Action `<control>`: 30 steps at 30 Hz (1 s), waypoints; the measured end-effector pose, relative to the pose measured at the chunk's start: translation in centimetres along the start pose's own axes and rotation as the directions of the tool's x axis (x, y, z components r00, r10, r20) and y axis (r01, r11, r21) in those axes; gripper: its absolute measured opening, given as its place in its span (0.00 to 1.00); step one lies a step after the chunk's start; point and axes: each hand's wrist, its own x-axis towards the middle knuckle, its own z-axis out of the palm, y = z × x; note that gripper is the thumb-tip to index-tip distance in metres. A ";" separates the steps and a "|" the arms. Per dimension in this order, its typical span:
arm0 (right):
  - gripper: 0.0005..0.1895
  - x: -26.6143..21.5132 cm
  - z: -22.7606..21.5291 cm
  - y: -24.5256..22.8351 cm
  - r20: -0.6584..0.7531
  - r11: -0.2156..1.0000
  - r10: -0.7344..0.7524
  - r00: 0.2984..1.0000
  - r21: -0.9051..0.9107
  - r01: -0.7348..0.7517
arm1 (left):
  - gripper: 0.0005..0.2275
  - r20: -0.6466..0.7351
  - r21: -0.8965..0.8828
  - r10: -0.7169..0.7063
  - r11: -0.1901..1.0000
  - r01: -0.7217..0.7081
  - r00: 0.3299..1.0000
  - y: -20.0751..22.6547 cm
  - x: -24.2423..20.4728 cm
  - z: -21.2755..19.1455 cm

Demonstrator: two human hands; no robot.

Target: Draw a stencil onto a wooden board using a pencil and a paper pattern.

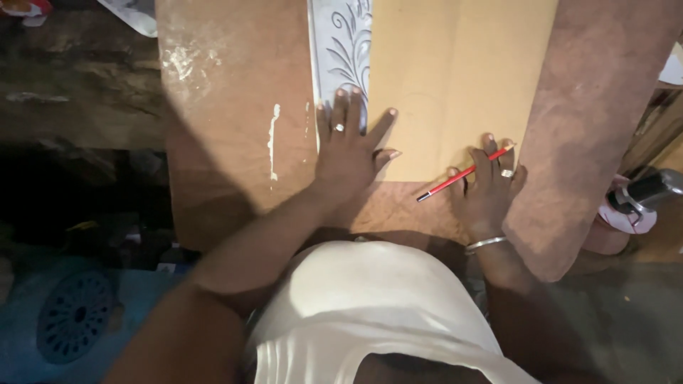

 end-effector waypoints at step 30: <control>0.25 1.1 -0.6 0.7 0.011 0.989 0.147 0.989 -0.005 -0.147 | 0.27 -0.001 -0.062 0.294 0.954 -0.293 0.956 0.5 -2.7 0.4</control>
